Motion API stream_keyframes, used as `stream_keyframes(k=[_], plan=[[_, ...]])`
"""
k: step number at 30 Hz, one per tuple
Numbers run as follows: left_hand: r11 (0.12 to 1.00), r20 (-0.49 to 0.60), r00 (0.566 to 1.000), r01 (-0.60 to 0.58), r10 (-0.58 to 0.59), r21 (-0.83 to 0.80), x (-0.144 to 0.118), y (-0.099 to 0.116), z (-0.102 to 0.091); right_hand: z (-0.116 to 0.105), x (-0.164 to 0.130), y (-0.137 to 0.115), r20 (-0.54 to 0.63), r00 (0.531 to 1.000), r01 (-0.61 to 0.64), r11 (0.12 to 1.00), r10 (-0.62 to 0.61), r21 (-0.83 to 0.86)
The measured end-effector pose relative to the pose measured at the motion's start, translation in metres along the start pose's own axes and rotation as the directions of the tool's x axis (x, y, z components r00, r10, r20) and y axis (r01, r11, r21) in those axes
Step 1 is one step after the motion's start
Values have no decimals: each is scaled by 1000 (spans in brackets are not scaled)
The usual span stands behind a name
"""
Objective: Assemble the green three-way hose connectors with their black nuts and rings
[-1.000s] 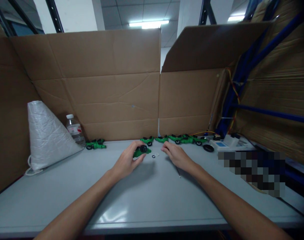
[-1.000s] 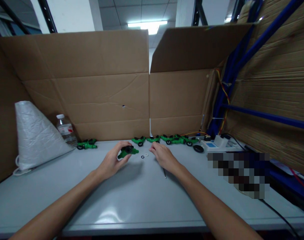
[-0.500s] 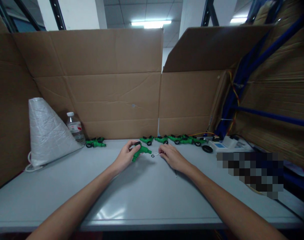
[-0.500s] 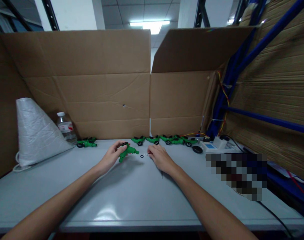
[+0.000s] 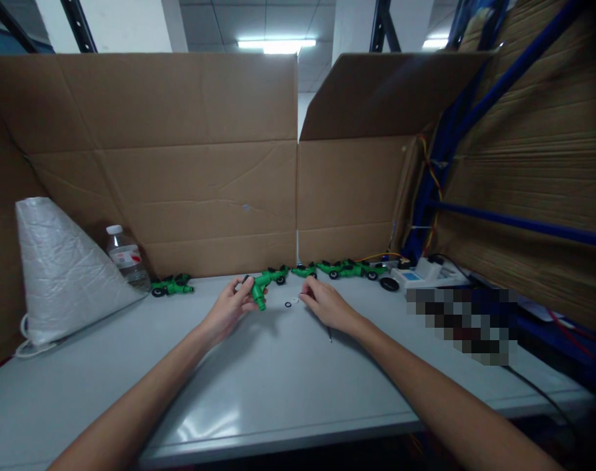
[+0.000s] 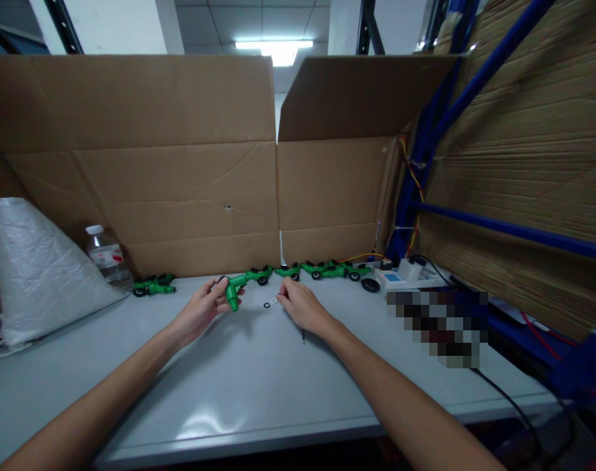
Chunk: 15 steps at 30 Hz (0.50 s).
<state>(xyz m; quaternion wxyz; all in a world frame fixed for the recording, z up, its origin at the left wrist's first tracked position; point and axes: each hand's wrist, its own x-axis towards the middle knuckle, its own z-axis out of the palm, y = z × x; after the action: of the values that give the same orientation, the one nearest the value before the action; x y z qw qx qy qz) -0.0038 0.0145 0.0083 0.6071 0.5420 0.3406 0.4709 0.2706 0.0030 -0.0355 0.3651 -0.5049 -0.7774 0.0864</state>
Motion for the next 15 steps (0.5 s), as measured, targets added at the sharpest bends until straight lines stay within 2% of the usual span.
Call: stream_keyframes(k=[3,5,9,15], plan=[[997,13,999,41,-41,-62,-2,3,0,4,2,1,-20,999,-42,996,44,80],[995,20,998,64,-62,-74,-4,4,0,7,4,3,-18,999,-44,980,48,192],[995,60,996,69,-65,-74,-7,4,2,11,7,4,1,998,-51,899,56,435],[998,19,1000,2,-3,60,-9,3,7,11,9,0,10,996,-80,826,90,559]])
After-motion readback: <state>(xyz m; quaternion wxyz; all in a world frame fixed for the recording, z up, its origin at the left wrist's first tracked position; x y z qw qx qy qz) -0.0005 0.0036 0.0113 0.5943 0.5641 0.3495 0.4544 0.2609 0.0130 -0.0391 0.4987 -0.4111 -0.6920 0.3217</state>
